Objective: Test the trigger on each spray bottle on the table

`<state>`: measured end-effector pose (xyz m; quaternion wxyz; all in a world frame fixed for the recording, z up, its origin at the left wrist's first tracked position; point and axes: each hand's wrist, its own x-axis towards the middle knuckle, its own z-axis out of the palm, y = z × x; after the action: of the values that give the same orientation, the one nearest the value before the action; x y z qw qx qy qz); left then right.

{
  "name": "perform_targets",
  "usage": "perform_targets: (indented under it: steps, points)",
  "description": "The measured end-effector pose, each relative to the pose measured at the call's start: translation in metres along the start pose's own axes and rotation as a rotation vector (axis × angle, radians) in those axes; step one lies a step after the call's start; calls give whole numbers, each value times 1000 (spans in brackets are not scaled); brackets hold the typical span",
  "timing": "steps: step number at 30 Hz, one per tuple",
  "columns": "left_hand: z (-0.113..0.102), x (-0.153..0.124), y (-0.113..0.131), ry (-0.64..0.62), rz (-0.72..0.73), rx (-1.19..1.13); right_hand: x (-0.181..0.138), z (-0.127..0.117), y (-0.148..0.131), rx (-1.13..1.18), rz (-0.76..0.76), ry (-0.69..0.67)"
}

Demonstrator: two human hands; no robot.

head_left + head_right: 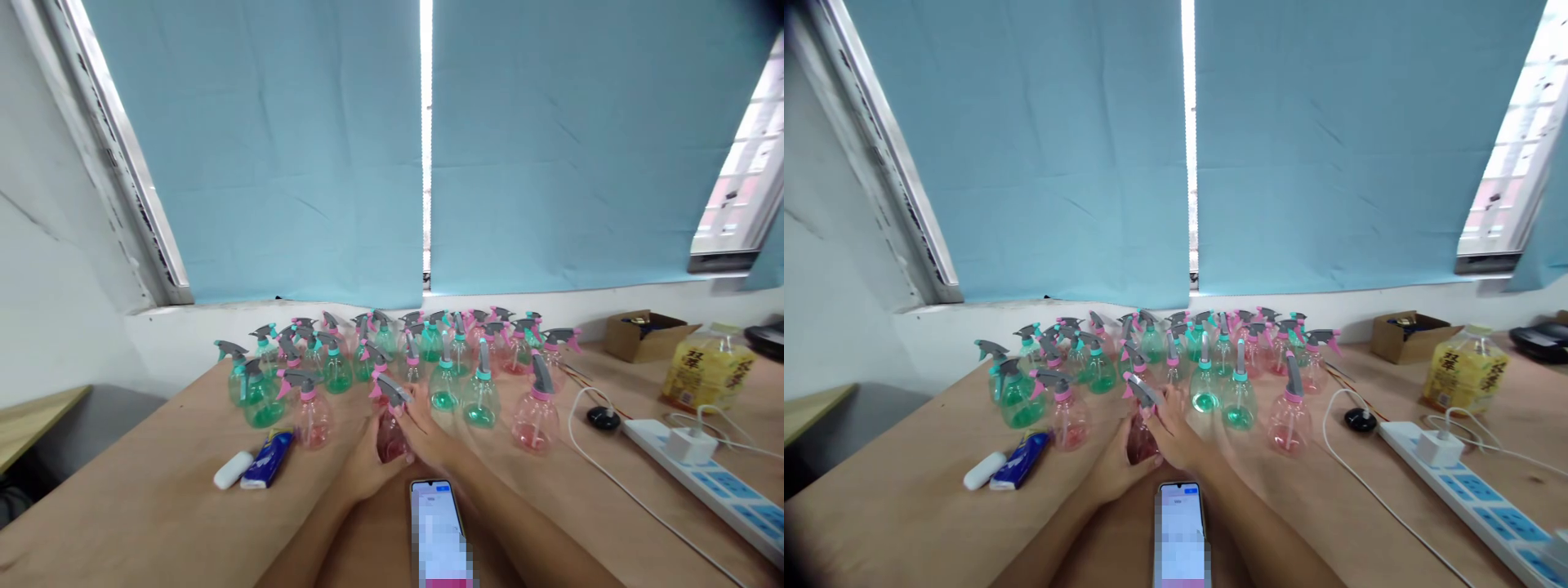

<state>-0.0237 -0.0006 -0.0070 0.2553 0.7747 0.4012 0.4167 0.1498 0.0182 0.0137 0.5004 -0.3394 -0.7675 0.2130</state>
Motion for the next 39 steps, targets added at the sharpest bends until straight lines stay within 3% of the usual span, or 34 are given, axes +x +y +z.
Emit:
perform_targets:
  steps: [4, 8, 14, 18, 20, 26, 39]
  points:
    - [-12, -1, -7, 91, -16, 145, 6, 1, 2, 25, 23, 124]
    - [-24, 0, -17, 218, -70, 203, 33, -2, -4, -22, 25, 245]
    - [-24, 2, -31, 373, -76, 292, 88, 3, -14, -191, 56, 94]
    - [-21, 2, -34, 390, -70, 418, 104, 14, -8, -289, 188, 18]
    - [-20, 2, -33, 420, -52, 462, 104, 19, -3, -315, 206, 8]
    - [-21, 5, -26, 531, 17, 552, 87, 15, 3, -338, 61, 131]
    - [-20, 8, -38, 548, 53, 577, 46, -38, -16, -276, -214, 386]
